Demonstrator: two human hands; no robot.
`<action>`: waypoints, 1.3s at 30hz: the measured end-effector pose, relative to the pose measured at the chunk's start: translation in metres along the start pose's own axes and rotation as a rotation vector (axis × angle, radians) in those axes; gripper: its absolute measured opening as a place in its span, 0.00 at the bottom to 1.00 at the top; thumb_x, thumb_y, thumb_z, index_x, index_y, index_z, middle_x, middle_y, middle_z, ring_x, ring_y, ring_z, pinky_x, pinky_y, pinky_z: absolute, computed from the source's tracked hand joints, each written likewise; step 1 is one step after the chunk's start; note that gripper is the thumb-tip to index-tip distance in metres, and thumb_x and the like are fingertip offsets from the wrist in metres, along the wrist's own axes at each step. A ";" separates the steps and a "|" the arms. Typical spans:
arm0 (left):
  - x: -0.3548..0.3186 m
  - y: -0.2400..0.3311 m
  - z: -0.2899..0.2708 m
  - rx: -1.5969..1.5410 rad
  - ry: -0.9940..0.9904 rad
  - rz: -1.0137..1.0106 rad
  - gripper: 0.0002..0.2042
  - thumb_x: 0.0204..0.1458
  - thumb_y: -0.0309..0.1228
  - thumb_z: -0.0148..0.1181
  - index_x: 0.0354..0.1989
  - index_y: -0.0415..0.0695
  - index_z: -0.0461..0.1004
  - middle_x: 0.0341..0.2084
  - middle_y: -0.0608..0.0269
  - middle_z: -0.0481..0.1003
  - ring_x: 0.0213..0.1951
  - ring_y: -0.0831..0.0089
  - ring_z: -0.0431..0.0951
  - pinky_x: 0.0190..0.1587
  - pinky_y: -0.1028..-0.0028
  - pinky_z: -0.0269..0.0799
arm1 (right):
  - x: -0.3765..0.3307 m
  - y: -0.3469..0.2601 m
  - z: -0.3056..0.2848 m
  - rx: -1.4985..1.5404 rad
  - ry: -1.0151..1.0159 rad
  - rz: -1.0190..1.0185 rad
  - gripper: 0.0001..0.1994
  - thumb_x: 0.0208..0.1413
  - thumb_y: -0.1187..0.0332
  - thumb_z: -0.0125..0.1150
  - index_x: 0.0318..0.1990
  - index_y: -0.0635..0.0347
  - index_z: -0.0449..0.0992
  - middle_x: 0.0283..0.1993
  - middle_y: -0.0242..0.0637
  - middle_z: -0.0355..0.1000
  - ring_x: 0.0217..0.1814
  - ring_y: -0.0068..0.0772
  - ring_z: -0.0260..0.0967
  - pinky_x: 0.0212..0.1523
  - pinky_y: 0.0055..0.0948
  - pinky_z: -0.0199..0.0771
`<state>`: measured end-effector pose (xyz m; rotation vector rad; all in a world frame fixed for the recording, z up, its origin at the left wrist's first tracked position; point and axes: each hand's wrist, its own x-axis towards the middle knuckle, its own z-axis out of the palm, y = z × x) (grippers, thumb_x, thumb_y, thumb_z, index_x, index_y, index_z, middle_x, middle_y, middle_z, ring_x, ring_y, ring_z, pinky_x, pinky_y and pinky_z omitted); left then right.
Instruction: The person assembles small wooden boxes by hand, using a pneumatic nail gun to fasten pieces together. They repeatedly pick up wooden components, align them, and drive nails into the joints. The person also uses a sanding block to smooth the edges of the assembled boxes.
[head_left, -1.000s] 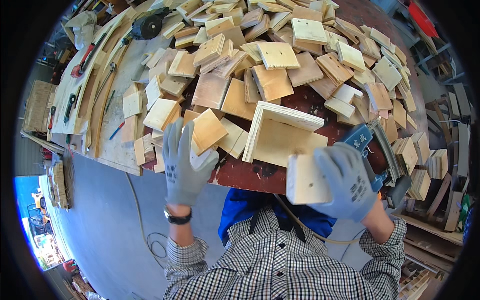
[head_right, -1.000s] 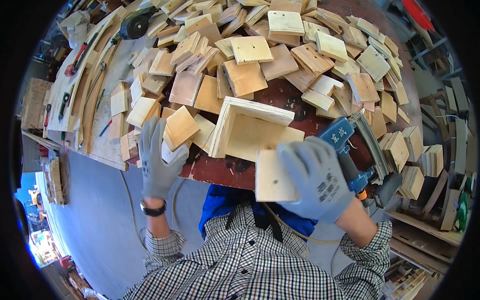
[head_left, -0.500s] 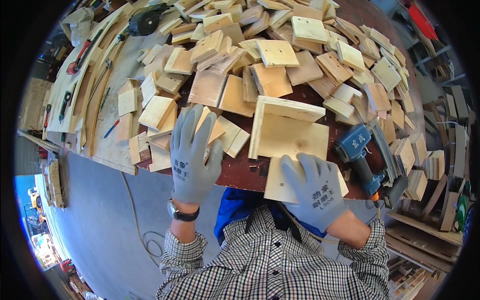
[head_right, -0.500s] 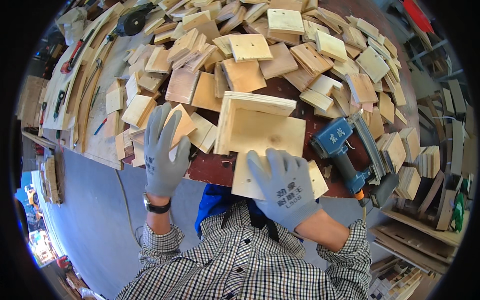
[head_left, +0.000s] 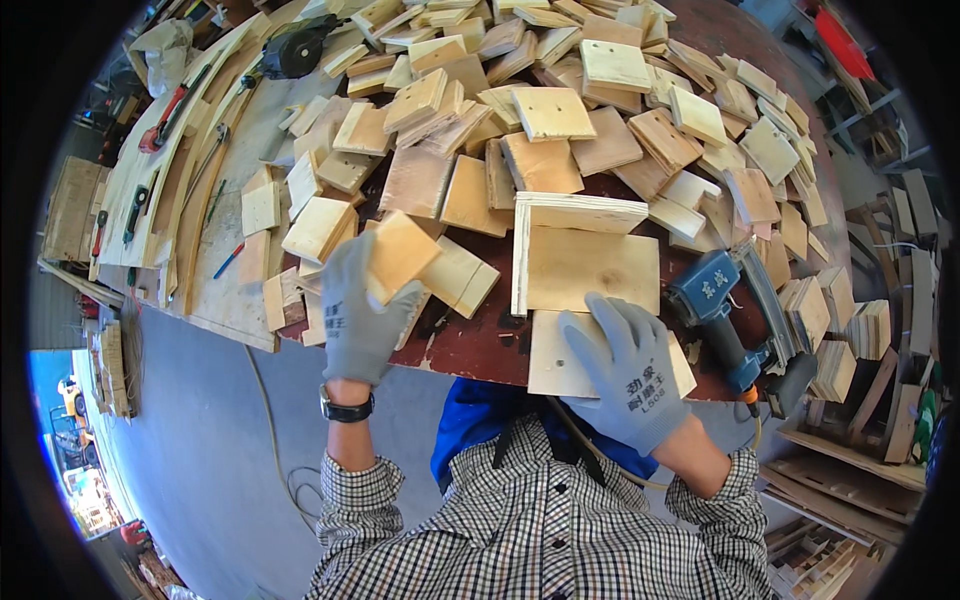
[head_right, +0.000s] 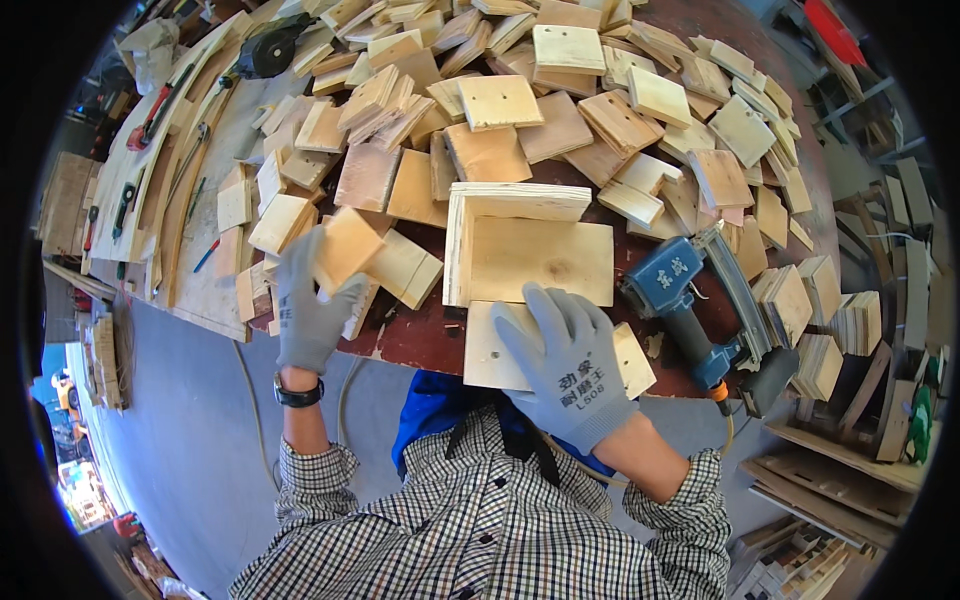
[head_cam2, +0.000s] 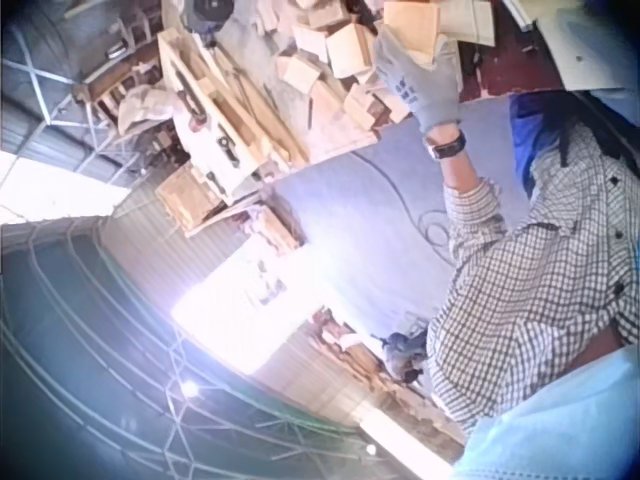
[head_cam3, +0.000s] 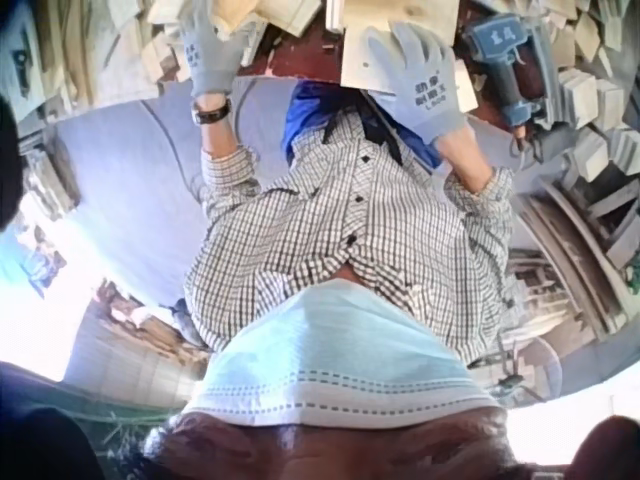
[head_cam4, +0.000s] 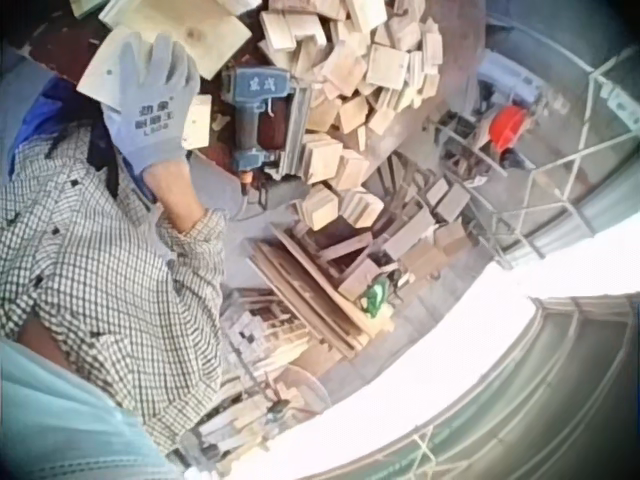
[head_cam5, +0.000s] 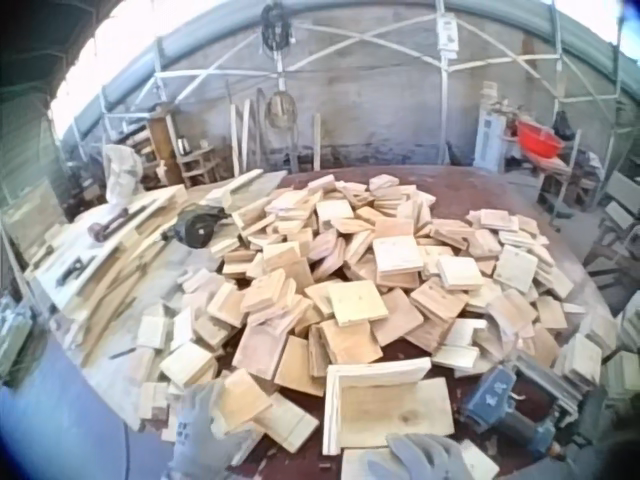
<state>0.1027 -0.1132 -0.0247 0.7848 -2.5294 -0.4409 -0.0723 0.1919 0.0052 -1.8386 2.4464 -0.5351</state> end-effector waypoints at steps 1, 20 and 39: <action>0.002 -0.001 0.001 -0.012 0.041 -0.004 0.40 0.49 0.40 0.78 0.69 0.39 0.68 0.61 0.44 0.71 0.64 0.45 0.69 0.69 0.52 0.64 | 0.002 0.002 0.002 0.006 0.006 -0.002 0.38 0.49 0.53 0.74 0.70 0.50 0.72 0.72 0.52 0.60 0.71 0.57 0.60 0.70 0.58 0.58; 0.002 0.019 0.024 0.099 -0.076 -0.047 0.43 0.51 0.44 0.75 0.74 0.42 0.63 0.67 0.43 0.66 0.68 0.43 0.66 0.71 0.50 0.62 | 0.120 0.084 -0.051 0.182 0.082 0.220 0.28 0.64 0.51 0.64 0.64 0.62 0.75 0.57 0.46 0.79 0.59 0.53 0.76 0.61 0.46 0.73; -0.016 0.003 0.047 0.045 0.023 0.020 0.40 0.63 0.54 0.63 0.79 0.46 0.59 0.74 0.39 0.59 0.73 0.40 0.60 0.73 0.47 0.56 | 0.243 0.079 -0.033 0.209 -0.431 0.528 0.31 0.51 0.53 0.65 0.59 0.66 0.79 0.54 0.55 0.82 0.55 0.52 0.81 0.58 0.42 0.81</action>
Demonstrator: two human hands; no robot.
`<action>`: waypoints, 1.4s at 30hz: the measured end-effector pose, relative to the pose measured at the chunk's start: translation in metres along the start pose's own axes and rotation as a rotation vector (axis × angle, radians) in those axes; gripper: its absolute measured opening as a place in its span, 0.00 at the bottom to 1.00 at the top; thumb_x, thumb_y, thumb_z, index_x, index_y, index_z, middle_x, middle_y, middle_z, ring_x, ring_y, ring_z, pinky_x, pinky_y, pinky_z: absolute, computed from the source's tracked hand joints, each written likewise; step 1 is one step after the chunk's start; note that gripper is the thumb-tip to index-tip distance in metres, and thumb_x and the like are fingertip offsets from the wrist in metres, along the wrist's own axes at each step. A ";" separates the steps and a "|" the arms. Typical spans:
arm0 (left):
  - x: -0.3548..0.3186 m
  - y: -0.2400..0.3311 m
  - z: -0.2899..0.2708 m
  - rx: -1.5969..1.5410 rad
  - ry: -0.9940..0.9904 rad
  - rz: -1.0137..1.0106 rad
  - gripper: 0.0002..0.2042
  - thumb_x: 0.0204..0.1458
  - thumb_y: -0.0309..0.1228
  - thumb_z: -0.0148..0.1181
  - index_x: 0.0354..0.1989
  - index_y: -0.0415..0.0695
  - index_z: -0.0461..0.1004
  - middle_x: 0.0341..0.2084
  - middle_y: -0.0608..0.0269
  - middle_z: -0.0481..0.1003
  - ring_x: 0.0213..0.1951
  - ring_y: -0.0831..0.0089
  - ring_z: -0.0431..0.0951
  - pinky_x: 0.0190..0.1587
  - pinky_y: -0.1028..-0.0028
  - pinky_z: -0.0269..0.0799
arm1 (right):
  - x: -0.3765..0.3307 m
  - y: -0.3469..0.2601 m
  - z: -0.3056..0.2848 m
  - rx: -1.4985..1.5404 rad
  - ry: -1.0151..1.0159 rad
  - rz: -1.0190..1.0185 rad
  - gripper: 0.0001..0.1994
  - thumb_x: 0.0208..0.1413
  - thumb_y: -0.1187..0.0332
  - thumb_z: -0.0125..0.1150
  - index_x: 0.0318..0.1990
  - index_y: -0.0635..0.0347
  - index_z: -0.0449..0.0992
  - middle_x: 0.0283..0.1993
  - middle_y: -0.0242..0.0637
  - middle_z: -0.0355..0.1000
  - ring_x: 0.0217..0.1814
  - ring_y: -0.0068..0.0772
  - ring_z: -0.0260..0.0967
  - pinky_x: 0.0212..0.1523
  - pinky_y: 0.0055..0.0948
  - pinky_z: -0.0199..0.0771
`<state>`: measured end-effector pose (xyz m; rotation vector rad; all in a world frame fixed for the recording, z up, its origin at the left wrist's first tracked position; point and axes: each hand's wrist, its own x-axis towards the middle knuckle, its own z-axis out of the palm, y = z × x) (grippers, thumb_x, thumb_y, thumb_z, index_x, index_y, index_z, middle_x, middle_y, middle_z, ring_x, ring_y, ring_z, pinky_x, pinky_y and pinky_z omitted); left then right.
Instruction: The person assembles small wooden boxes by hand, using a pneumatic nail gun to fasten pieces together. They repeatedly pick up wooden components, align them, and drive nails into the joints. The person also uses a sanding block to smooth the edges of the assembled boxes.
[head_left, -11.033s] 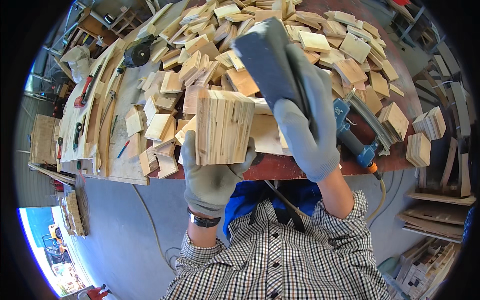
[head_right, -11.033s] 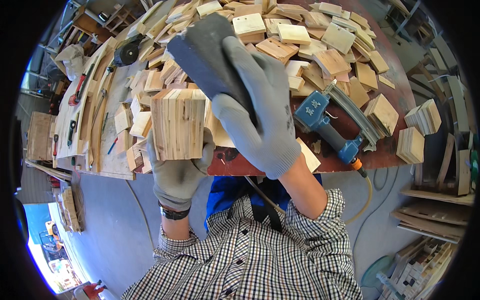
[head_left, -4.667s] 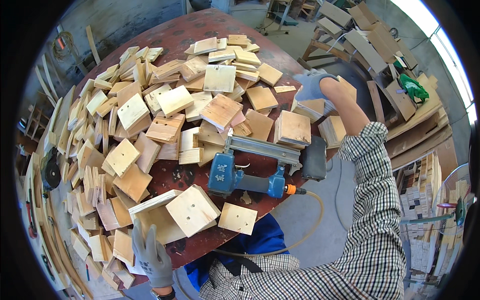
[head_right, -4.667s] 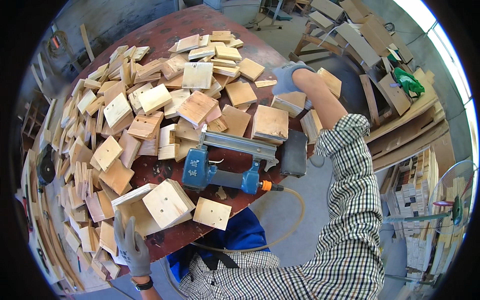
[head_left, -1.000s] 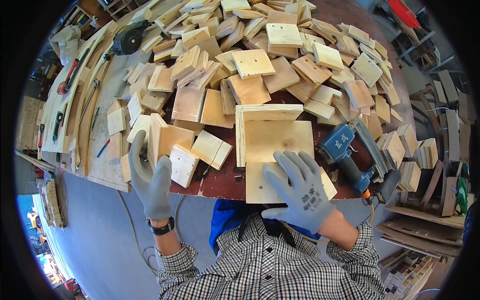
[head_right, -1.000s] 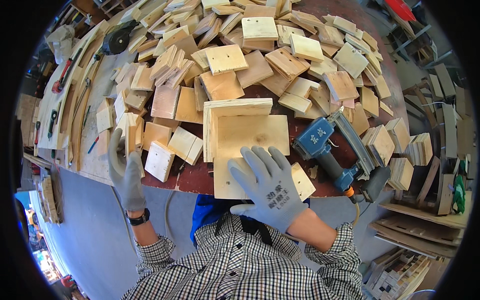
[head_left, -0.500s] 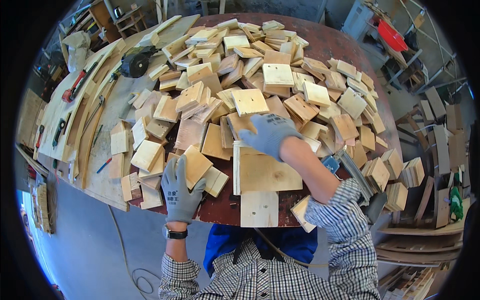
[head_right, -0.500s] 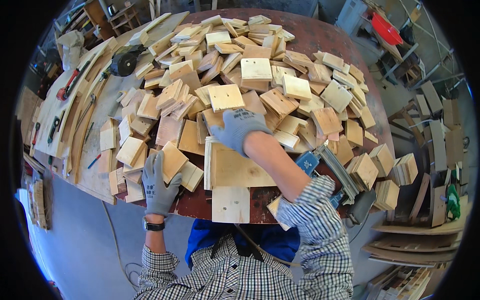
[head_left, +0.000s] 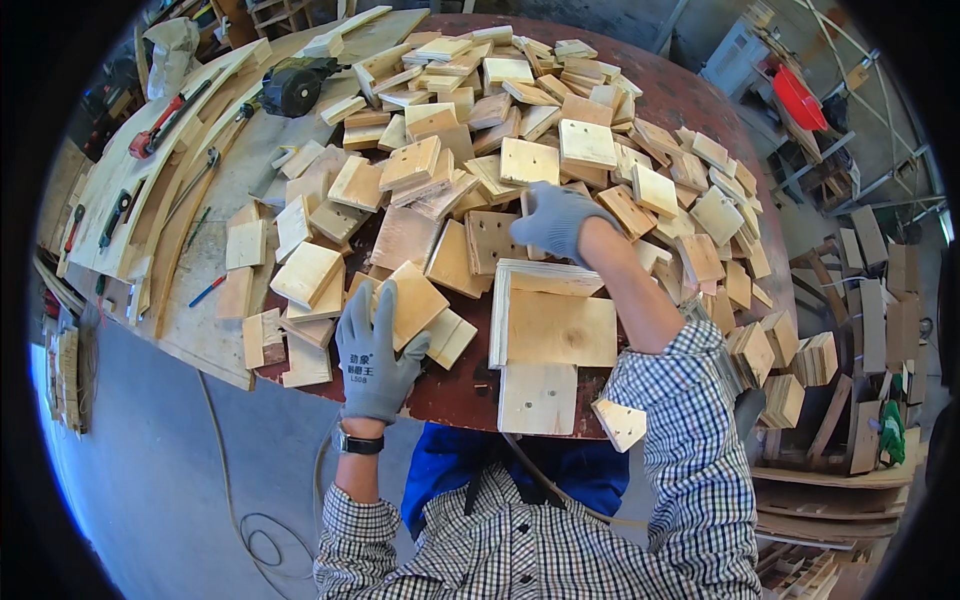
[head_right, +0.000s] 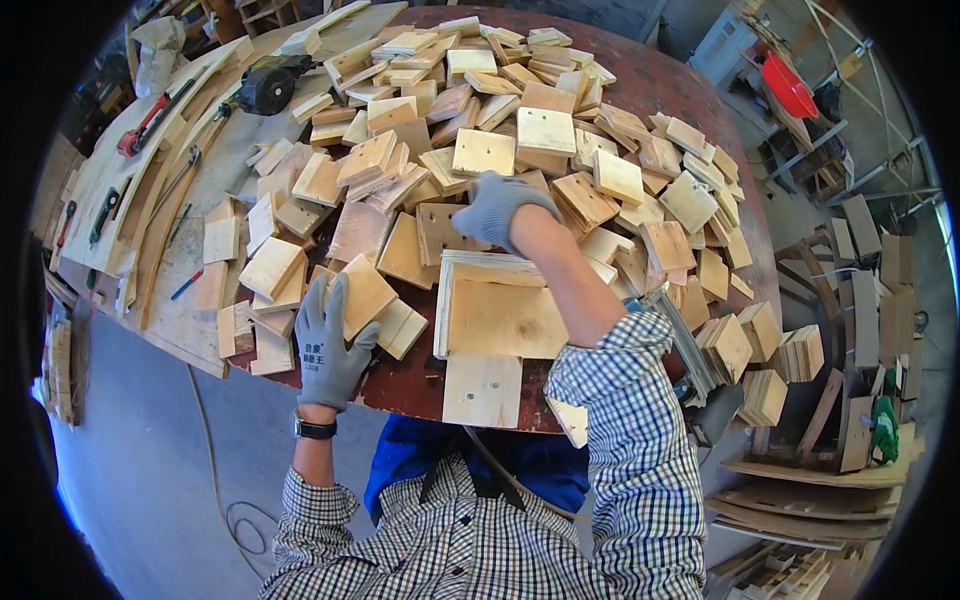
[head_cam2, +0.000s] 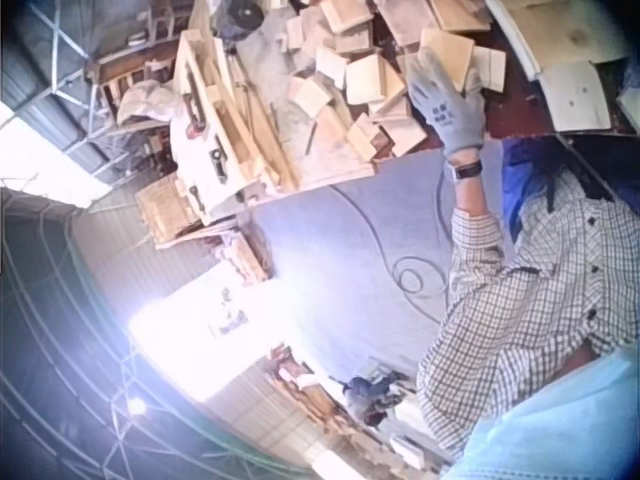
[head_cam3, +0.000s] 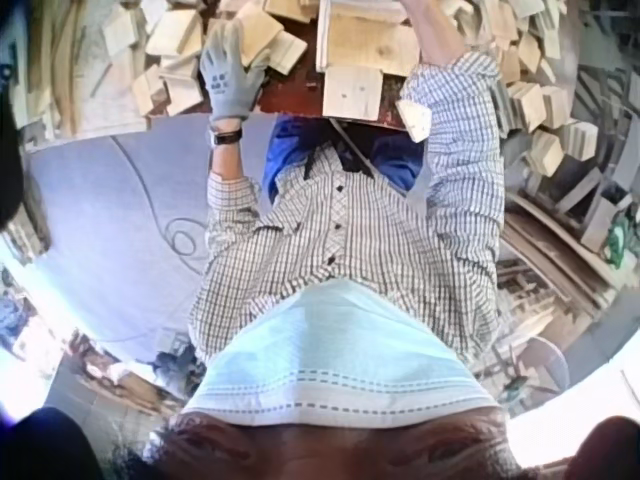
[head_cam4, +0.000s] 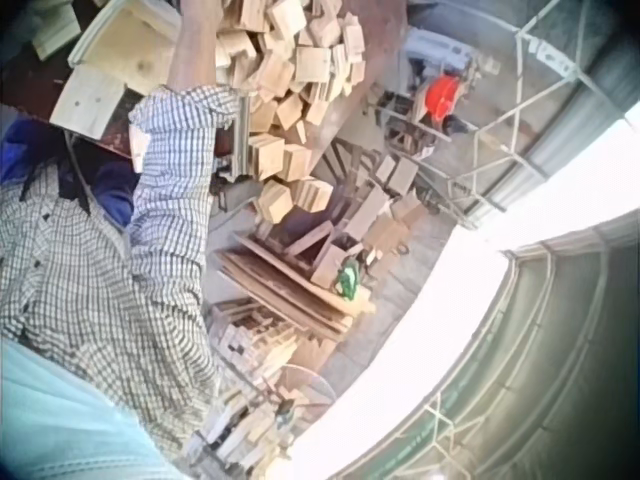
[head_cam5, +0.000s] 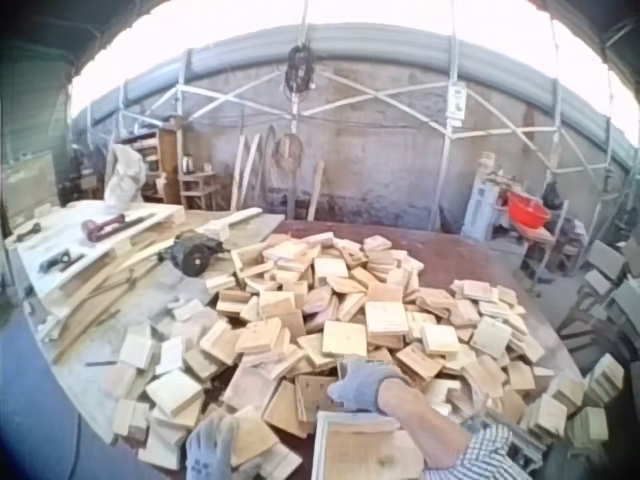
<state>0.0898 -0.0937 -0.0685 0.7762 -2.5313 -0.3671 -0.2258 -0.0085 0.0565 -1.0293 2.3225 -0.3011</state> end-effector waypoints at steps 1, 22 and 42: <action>0.003 0.002 -0.001 0.004 0.014 0.015 0.40 0.62 0.54 0.63 0.78 0.47 0.60 0.74 0.40 0.60 0.72 0.40 0.61 0.72 0.46 0.57 | 0.002 0.020 -0.001 0.056 0.068 -0.002 0.30 0.51 0.55 0.65 0.58 0.66 0.79 0.51 0.55 0.83 0.52 0.50 0.82 0.56 0.41 0.81; -0.052 0.127 -0.041 -0.332 -0.117 0.418 0.38 0.43 0.54 0.80 0.60 0.44 0.77 0.66 0.44 0.67 0.71 0.37 0.61 0.72 0.36 0.55 | -0.201 0.049 0.039 -0.403 0.456 -0.460 0.22 0.62 0.65 0.60 0.63 0.59 0.70 0.47 0.44 0.80 0.44 0.48 0.81 0.45 0.46 0.79; -0.089 0.083 -0.033 -0.070 -0.036 0.307 0.29 0.38 0.29 0.78 0.54 0.49 0.76 0.60 0.56 0.71 0.66 0.41 0.67 0.66 0.45 0.68 | -0.167 0.072 0.131 -0.437 0.486 -0.095 0.33 0.58 0.50 0.70 0.66 0.55 0.69 0.47 0.36 0.74 0.46 0.38 0.75 0.46 0.41 0.72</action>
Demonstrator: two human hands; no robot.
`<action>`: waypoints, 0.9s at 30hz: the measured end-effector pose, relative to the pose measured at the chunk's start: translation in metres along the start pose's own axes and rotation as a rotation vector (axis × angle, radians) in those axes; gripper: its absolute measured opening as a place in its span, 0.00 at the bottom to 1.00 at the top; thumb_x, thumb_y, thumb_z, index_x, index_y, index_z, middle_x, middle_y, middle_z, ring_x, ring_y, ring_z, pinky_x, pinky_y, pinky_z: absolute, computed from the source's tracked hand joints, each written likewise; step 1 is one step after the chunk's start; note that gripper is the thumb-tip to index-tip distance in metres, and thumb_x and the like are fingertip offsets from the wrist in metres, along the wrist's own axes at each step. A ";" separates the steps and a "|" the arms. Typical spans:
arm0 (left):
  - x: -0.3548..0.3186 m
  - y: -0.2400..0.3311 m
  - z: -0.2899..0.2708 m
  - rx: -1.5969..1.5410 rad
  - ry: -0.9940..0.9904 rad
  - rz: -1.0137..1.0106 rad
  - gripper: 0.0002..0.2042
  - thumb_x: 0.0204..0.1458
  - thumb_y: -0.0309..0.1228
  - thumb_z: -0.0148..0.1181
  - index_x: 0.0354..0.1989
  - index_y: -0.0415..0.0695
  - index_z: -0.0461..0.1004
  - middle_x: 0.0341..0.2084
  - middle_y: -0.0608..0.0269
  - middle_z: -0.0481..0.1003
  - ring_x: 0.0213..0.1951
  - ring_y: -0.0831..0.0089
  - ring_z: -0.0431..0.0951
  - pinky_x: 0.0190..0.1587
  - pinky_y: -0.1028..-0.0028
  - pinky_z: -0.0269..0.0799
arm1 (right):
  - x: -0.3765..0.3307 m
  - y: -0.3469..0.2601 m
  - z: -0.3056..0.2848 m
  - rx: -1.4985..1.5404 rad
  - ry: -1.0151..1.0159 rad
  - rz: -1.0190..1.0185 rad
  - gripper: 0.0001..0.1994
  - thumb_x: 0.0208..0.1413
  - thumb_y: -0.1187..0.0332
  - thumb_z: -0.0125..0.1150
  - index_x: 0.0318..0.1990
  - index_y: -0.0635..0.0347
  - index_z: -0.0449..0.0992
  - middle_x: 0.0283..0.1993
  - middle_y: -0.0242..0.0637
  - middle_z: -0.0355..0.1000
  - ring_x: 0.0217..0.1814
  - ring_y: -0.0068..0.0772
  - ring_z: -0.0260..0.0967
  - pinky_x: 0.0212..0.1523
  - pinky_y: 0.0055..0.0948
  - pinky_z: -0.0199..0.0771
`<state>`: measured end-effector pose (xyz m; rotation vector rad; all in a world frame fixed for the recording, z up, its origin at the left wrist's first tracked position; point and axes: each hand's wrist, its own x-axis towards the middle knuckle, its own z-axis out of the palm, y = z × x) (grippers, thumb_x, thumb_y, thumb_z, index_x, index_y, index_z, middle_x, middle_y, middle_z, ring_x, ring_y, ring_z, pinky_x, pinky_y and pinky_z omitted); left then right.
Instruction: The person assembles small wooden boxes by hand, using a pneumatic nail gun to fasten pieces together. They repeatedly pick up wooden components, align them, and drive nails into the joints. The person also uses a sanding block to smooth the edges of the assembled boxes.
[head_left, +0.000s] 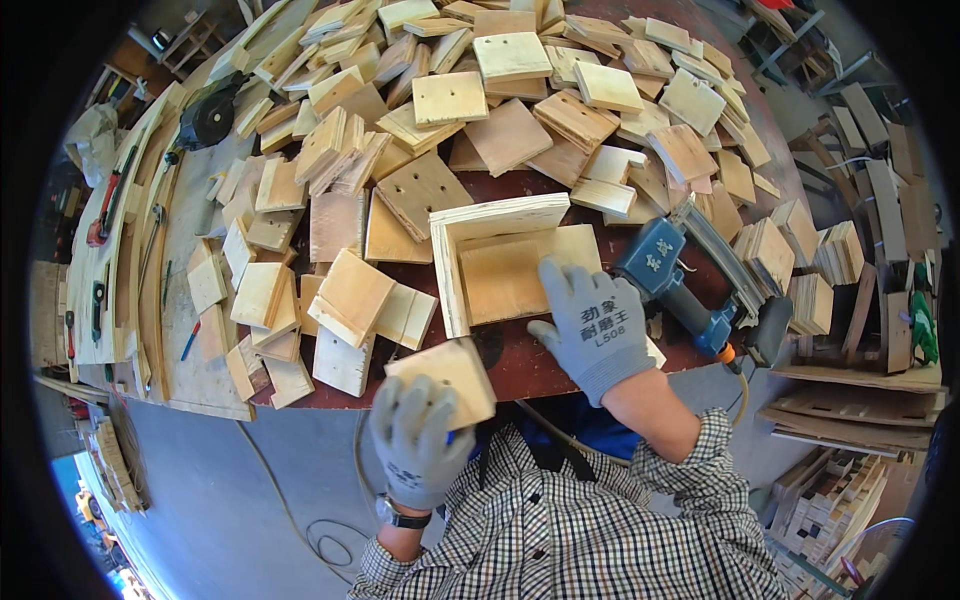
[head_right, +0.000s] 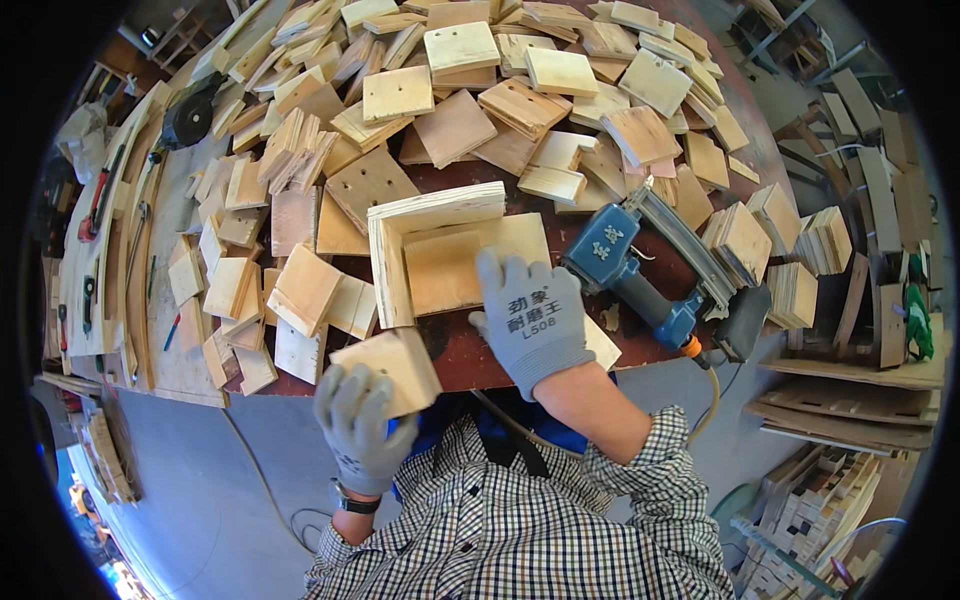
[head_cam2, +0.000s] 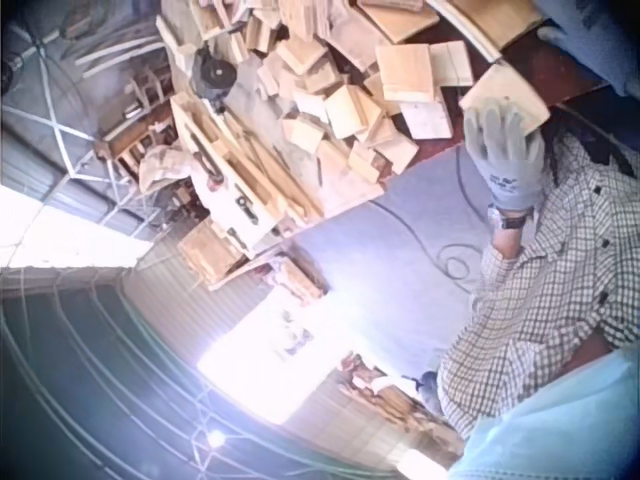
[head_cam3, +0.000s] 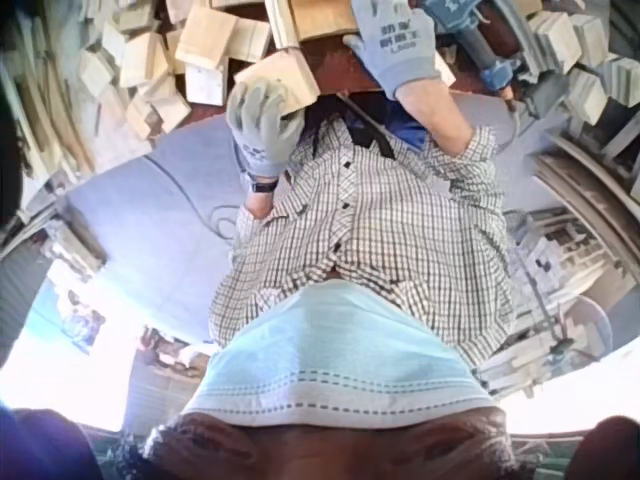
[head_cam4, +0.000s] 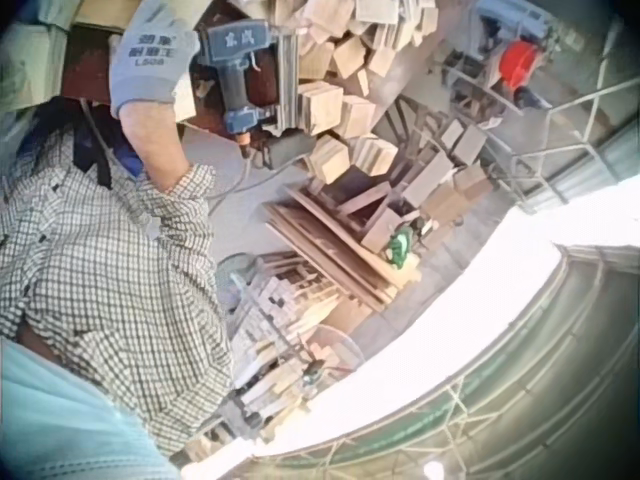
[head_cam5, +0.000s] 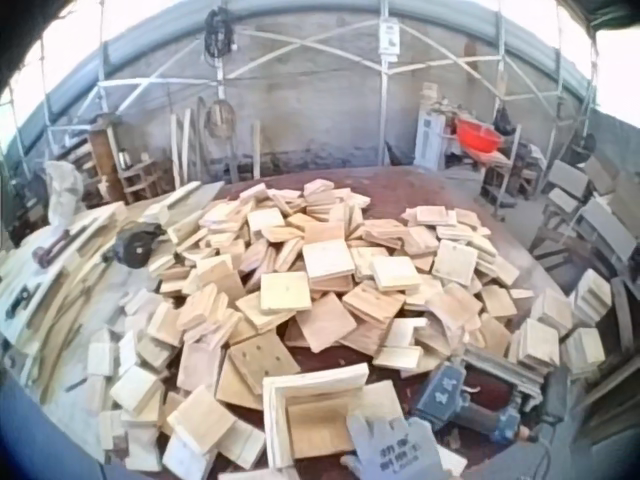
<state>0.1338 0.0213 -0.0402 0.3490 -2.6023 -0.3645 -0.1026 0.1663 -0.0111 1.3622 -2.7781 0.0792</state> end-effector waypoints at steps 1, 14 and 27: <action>0.002 -0.005 -0.002 -0.006 -0.009 -0.014 0.30 0.39 0.28 0.77 0.56 0.49 0.75 0.61 0.55 0.71 0.67 0.40 0.66 0.67 0.45 0.67 | -0.001 -0.002 0.004 0.012 0.040 -0.004 0.33 0.58 0.50 0.70 0.66 0.55 0.69 0.48 0.36 0.74 0.46 0.38 0.75 0.47 0.42 0.72; 0.007 0.001 -0.001 -0.040 -0.031 -0.006 0.36 0.43 0.34 0.79 0.64 0.44 0.71 0.69 0.46 0.65 0.72 0.34 0.60 0.70 0.36 0.60 | -0.003 0.004 0.017 0.110 0.290 -0.046 0.19 0.61 0.56 0.66 0.56 0.50 0.75 0.42 0.31 0.74 0.40 0.35 0.74 0.40 0.41 0.72; 0.065 0.005 -0.030 0.051 0.013 0.077 0.34 0.53 0.39 0.68 0.69 0.42 0.68 0.72 0.44 0.63 0.74 0.36 0.59 0.73 0.36 0.55 | 0.039 0.180 -0.094 -0.038 0.073 0.541 0.20 0.67 0.55 0.61 0.60 0.54 0.78 0.56 0.47 0.79 0.59 0.51 0.77 0.59 0.48 0.76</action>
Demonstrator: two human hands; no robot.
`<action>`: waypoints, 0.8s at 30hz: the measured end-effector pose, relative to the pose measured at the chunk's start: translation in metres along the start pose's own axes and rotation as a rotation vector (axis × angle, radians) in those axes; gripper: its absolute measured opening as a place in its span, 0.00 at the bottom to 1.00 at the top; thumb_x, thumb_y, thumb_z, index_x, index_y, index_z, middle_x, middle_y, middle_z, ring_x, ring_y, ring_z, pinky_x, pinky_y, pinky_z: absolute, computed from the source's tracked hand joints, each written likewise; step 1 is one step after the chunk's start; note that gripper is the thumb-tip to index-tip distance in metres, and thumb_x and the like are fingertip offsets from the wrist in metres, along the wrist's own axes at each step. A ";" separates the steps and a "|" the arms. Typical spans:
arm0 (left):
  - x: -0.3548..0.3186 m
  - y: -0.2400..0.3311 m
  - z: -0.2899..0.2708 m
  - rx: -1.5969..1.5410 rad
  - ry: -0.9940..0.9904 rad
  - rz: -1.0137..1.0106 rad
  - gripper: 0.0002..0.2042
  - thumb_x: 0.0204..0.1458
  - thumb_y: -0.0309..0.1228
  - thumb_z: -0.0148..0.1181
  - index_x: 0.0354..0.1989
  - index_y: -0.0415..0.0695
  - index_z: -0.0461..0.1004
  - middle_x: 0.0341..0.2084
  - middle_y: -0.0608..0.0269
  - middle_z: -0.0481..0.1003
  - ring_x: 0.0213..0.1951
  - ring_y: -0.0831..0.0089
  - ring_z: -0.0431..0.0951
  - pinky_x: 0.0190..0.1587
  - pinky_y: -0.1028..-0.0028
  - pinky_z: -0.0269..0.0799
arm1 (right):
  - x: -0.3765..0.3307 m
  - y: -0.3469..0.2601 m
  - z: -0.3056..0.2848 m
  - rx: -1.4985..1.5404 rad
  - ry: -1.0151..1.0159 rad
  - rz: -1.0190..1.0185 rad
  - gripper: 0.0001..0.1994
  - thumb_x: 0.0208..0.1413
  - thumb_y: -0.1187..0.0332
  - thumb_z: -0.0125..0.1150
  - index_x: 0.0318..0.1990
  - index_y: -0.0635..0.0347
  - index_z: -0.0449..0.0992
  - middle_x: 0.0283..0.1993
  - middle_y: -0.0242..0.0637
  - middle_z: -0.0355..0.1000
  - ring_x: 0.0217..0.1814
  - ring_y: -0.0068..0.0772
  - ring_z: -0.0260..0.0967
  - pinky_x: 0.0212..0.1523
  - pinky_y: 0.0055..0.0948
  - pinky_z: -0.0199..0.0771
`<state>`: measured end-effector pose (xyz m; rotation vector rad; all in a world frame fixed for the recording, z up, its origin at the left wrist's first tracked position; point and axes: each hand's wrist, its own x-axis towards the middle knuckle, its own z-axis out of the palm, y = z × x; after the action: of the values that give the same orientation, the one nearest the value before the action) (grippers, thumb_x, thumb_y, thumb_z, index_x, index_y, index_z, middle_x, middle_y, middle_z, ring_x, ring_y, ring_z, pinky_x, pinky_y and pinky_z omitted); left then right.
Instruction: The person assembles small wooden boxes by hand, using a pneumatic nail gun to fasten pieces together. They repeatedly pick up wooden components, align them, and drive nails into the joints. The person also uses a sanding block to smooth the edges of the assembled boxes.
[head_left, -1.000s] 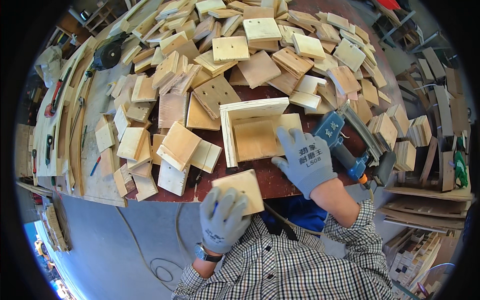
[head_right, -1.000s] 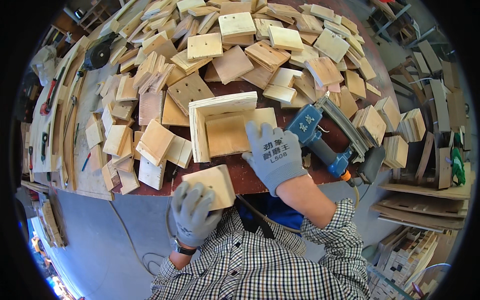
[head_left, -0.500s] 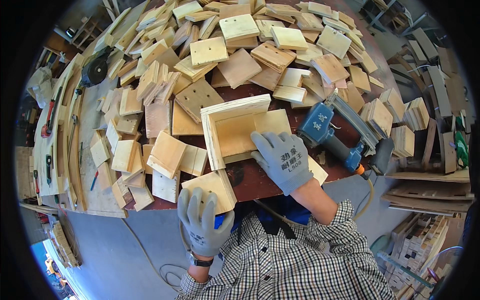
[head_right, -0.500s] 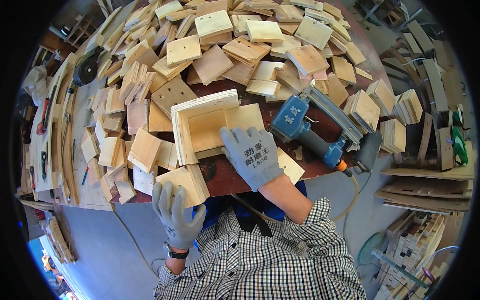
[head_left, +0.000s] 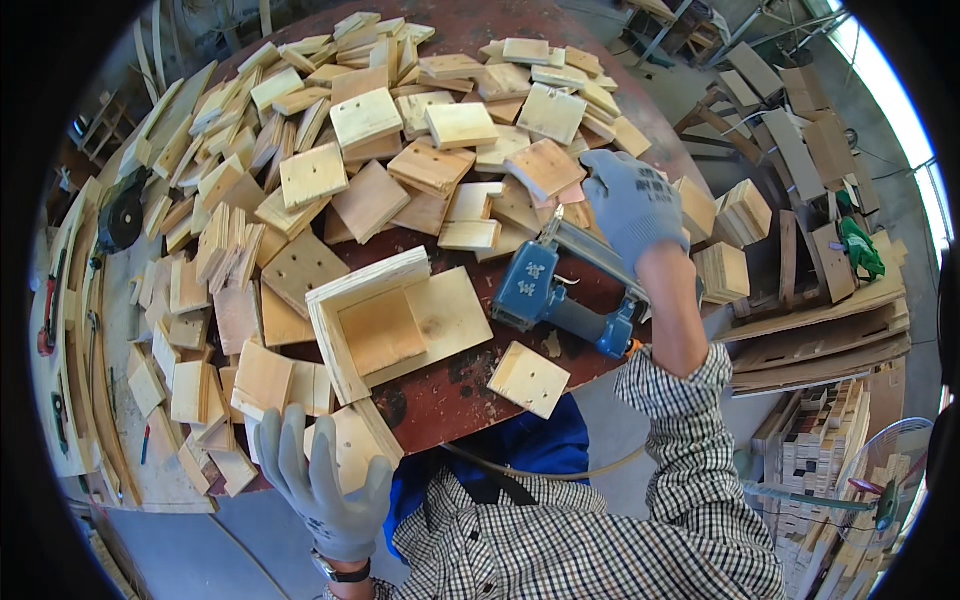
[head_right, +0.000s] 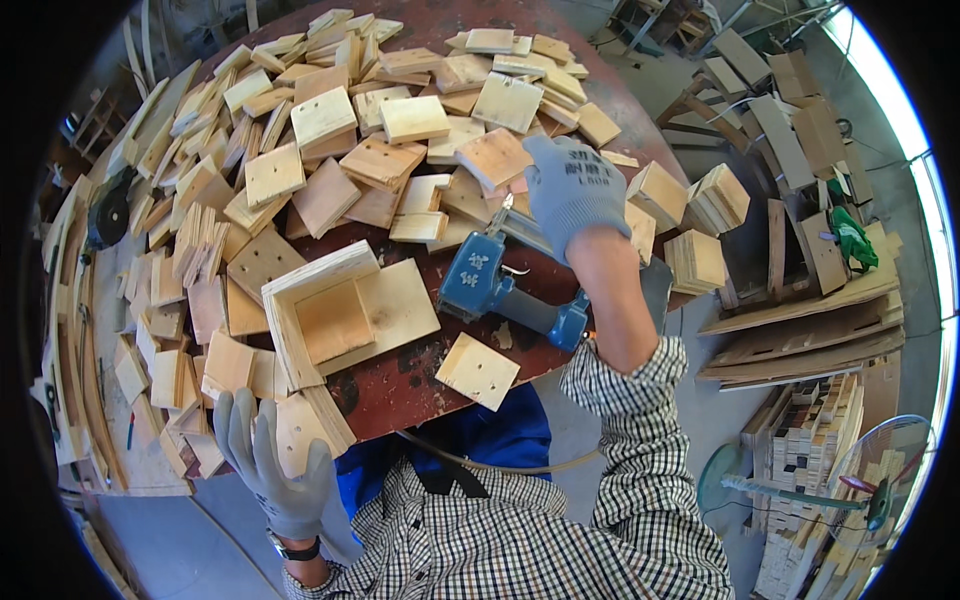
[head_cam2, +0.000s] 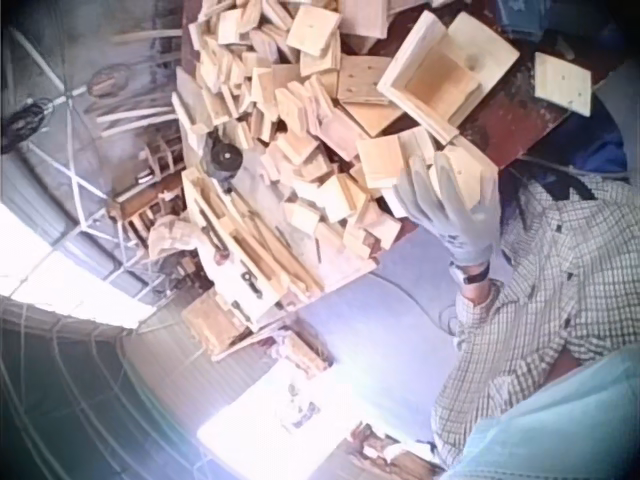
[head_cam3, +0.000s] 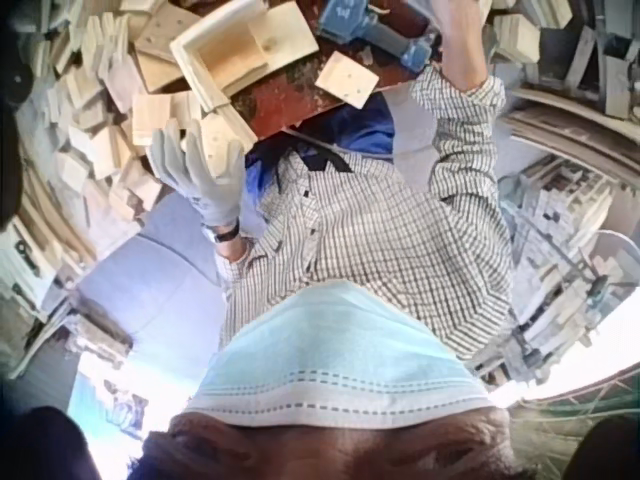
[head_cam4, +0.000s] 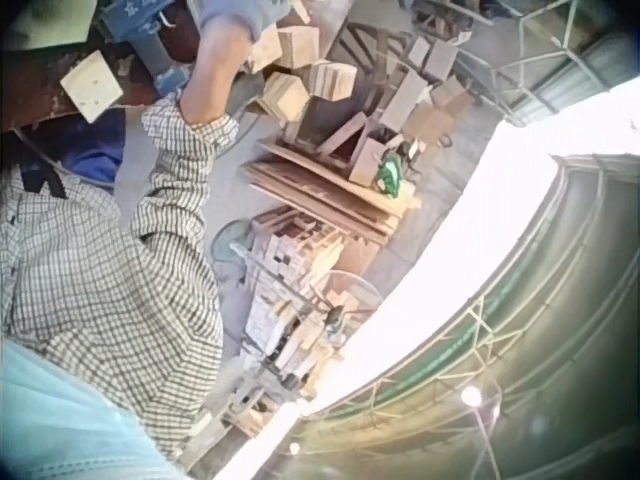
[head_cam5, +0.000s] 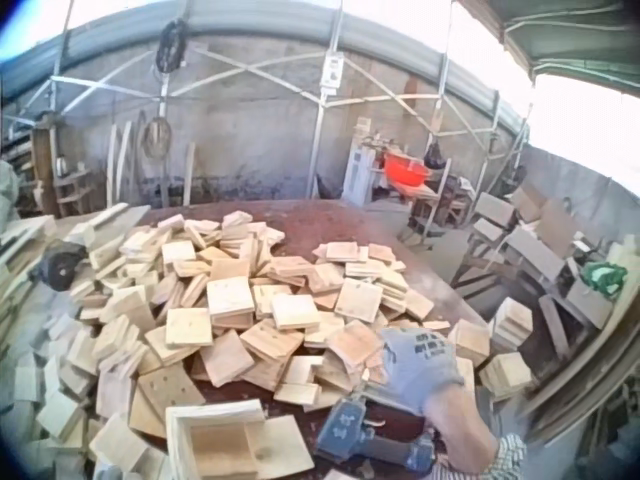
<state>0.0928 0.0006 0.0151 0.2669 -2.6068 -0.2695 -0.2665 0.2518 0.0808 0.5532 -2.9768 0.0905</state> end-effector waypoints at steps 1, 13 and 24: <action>0.009 0.001 -0.001 0.005 -0.021 0.009 0.34 0.54 0.37 0.68 0.69 0.39 0.68 0.73 0.44 0.63 0.75 0.37 0.58 0.74 0.38 0.54 | 0.017 0.007 0.002 0.027 -0.052 -0.020 0.24 0.65 0.52 0.62 0.64 0.54 0.76 0.59 0.50 0.77 0.62 0.52 0.76 0.62 0.48 0.74; 0.041 0.006 0.041 -0.106 -0.112 -0.148 0.43 0.52 0.39 0.73 0.75 0.37 0.61 0.72 0.40 0.63 0.73 0.39 0.60 0.75 0.48 0.56 | 0.059 -0.001 0.048 -0.053 -0.199 -0.007 0.45 0.50 0.43 0.71 0.74 0.53 0.65 0.68 0.61 0.67 0.67 0.61 0.70 0.67 0.53 0.71; 0.037 0.002 0.047 -0.159 -0.100 -0.172 0.46 0.48 0.37 0.75 0.76 0.37 0.58 0.72 0.41 0.62 0.72 0.41 0.61 0.74 0.49 0.57 | -0.090 -0.063 0.013 1.811 -0.616 -0.377 0.51 0.53 0.53 0.76 0.78 0.69 0.56 0.75 0.52 0.63 0.75 0.50 0.66 0.76 0.48 0.64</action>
<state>0.0377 0.0000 -0.0082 0.4323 -2.6452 -0.5602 -0.1619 0.2238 0.0597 1.2903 -2.1349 2.9709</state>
